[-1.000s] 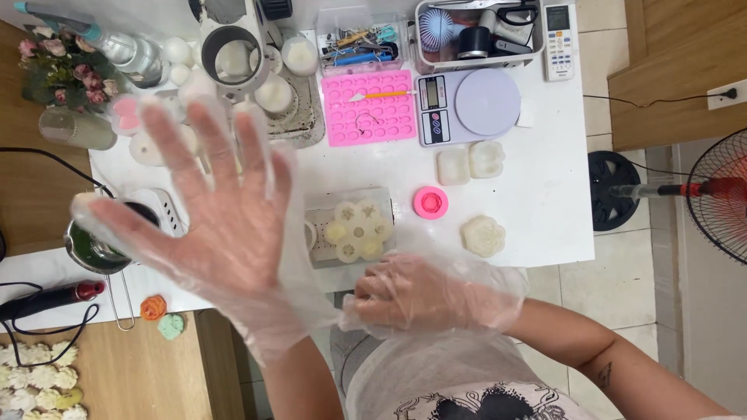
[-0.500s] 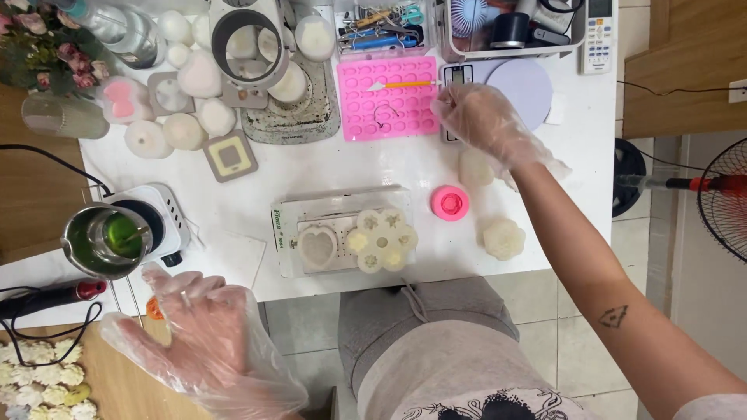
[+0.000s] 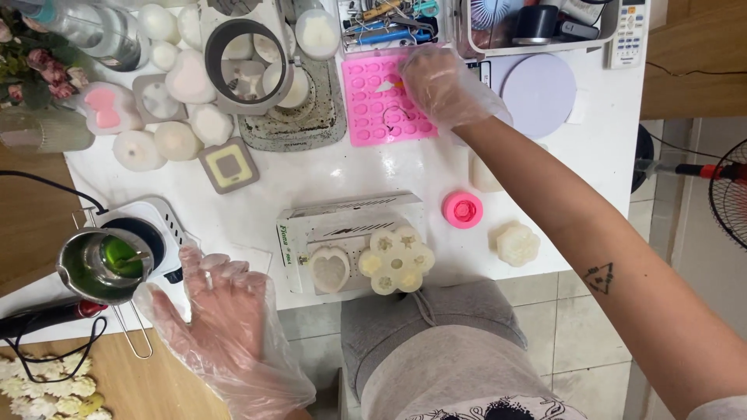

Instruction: Melting green wax in a pot on a hot plate and pouring it into small flower-shaped silicone molds.

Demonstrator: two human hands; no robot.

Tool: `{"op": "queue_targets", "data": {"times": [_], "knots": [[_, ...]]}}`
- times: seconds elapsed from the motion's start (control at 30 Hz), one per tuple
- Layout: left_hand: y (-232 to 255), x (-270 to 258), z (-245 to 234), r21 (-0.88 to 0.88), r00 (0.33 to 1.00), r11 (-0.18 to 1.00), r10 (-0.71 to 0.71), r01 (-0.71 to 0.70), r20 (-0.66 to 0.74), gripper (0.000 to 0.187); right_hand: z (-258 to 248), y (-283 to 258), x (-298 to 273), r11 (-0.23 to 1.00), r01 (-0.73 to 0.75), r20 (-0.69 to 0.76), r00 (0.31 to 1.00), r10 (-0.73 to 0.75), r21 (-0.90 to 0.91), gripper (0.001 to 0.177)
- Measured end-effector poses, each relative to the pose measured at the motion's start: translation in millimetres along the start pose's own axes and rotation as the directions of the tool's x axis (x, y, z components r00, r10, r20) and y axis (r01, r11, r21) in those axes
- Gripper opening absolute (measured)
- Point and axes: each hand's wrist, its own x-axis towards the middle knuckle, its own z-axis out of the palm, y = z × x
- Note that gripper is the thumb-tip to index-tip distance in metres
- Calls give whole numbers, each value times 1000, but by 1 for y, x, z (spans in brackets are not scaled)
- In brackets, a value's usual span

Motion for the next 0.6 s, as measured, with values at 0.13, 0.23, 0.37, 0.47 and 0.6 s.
{"op": "queue_targets", "data": {"times": [0.13,0.23,0.37,0.47,0.6], "knots": [[-2,-6,-1,76,998,997,-25,29,-57,57,30,12,11,1000,16,-81,997,-17,-11,25],[-11,1,-1,126,995,991,-36,47,-89,59,10,21,0,1000,-14,-113,993,15,9,19],[-26,21,9,195,990,978,-49,74,-131,61,-16,27,-31,905,-84,-43,993,111,416,23],[-37,37,17,244,985,965,-56,95,-163,63,5,17,-54,715,-174,45,980,195,677,23],[-46,54,25,312,978,944,-47,110,-202,66,15,4,-57,574,-116,-8,978,208,810,23]]}}
